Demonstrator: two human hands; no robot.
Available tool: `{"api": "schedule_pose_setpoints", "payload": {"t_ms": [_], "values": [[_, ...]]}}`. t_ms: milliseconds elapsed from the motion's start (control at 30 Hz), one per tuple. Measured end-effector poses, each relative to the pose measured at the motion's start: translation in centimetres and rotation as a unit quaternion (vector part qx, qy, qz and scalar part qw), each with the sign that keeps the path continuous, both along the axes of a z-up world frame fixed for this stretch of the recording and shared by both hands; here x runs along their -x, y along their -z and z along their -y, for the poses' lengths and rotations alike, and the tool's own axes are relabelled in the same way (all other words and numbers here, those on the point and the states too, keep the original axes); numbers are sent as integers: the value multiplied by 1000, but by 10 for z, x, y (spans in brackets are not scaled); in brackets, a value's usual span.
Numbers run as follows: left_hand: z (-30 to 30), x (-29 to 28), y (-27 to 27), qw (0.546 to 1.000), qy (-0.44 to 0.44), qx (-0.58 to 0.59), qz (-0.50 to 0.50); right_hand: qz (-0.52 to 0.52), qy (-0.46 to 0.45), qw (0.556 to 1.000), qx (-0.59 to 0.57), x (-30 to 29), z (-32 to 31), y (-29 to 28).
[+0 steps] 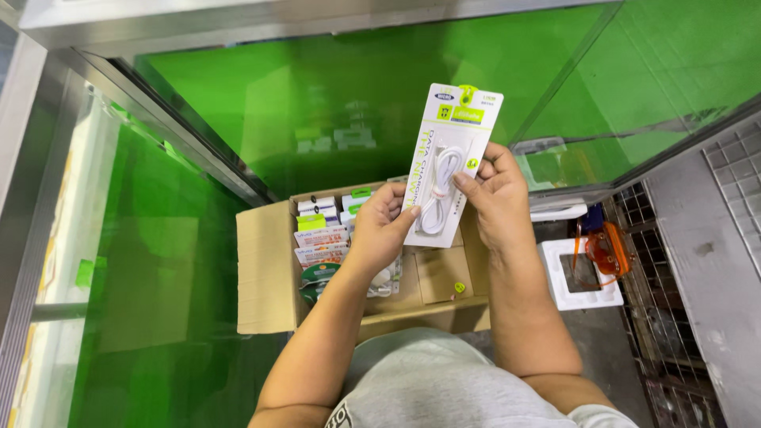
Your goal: The person organizes various packaged phone accessories, including data cables and phone cases, by taking them from a shelf and placing them into a cardboard box.
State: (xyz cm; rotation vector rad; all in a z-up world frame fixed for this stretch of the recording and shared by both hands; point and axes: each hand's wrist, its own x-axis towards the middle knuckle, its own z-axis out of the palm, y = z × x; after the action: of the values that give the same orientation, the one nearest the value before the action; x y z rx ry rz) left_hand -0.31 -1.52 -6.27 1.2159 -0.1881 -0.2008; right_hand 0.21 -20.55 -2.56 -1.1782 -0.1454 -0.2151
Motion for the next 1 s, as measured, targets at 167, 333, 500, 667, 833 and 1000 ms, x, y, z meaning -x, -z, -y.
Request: {"api": "schedule_pose_setpoints", "payload": {"t_ms": [167,333,500,667,833,1000], "values": [[4,-6,23,998,11,-61,16,-26,-32,999,-14,-5,13,10],[8,-19,76,984,-17,-175,34,-79,-74,994,11,-24,50,70],[-6,-68,134,984,-90,-151,14,-200,-37,972,117,-50,65,194],[-15,-96,152,941,-137,-307,49,-241,-44,960,133,-68,49,280],[-9,-114,152,864,-154,-471,90,-230,-68,964,113,-84,21,313],[-1,-129,163,847,-103,-509,111,-238,-41,944,225,-86,4,312]]}}
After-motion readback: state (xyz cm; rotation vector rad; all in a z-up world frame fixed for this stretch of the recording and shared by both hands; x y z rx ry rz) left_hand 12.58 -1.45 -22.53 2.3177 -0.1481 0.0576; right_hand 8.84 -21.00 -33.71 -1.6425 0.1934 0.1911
